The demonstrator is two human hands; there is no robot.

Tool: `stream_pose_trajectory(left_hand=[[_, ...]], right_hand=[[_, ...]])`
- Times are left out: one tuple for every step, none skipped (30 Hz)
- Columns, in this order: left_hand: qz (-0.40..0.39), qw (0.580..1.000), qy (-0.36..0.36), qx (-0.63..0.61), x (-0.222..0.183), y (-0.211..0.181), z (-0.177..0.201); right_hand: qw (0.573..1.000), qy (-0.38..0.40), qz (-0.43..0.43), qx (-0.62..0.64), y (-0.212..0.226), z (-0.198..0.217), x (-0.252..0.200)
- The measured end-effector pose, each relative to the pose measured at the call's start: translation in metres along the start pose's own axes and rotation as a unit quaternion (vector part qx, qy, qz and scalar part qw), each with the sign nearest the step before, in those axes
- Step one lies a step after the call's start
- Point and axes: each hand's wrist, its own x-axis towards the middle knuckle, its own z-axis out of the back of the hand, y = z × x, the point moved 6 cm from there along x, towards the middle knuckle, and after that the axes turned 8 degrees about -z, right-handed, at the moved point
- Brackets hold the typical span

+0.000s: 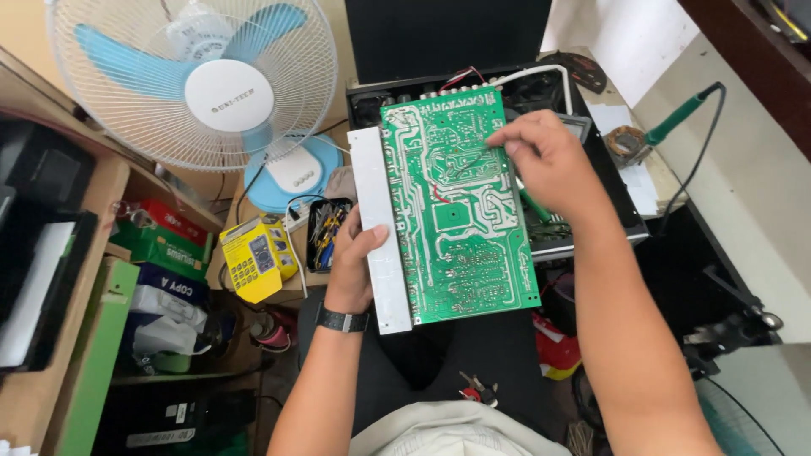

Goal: Soldering electronic components onto a printed circuit board and inspecting the assembly.

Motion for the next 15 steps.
stream_pose_trajectory(left_hand=[[0.002,1.0,0.002,-0.001,-0.001,-0.002,-0.002],[0.007,1.0,0.002,-0.001,-0.001,-0.003,-0.004],[0.011,1.0,0.003,0.0,-0.001,-0.005,-0.005],[0.013,1.0,0.006,-0.001,-0.001,-0.005,-0.005],[0.012,1.0,0.005,0.003,-0.001,-0.004,-0.004],[0.012,1.0,0.005,0.006,-0.001,-0.004,-0.003],[0.014,1.0,0.008,0.005,-0.002,-0.006,-0.006],[0.013,1.0,0.006,0.01,-0.004,-0.009,-0.008],[0.012,1.0,0.005,0.014,-0.004,-0.011,-0.011],[0.013,1.0,0.009,0.012,-0.005,-0.014,-0.015],[0.014,1.0,0.01,0.015,-0.006,-0.017,-0.018],[0.015,1.0,0.011,0.018,-0.006,-0.02,-0.021],[0.015,1.0,0.014,0.017,-0.005,-0.017,-0.02],[0.015,1.0,0.014,0.022,-0.003,-0.014,-0.017],[0.014,0.999,0.01,0.029,-0.003,-0.013,-0.012]], right_hand=[[1.0,-0.001,-0.002,-0.002,0.003,0.005,0.001],[0.999,0.022,-0.034,0.033,0.002,0.007,0.003],[0.994,0.045,-0.066,0.068,0.002,0.008,0.004],[0.995,0.043,-0.067,0.067,0.002,0.01,0.004],[0.994,0.053,-0.069,0.072,0.001,0.011,0.005],[0.993,0.063,-0.071,0.076,0.001,0.012,0.005],[0.993,0.06,-0.073,0.074,-0.005,0.011,0.006],[0.992,0.066,-0.074,0.084,-0.011,0.009,0.008],[0.99,0.071,-0.074,0.093,-0.017,0.009,0.011],[0.991,0.067,-0.074,0.091,-0.017,0.009,0.01],[0.99,0.069,-0.071,0.097,-0.017,0.009,0.01],[0.99,0.071,-0.068,0.103,-0.016,0.009,0.011],[0.99,0.068,-0.068,0.101,-0.015,0.01,0.01],[0.989,0.068,-0.078,0.11,-0.015,0.01,0.01],[0.986,0.071,-0.086,0.12,-0.013,0.008,0.01]])
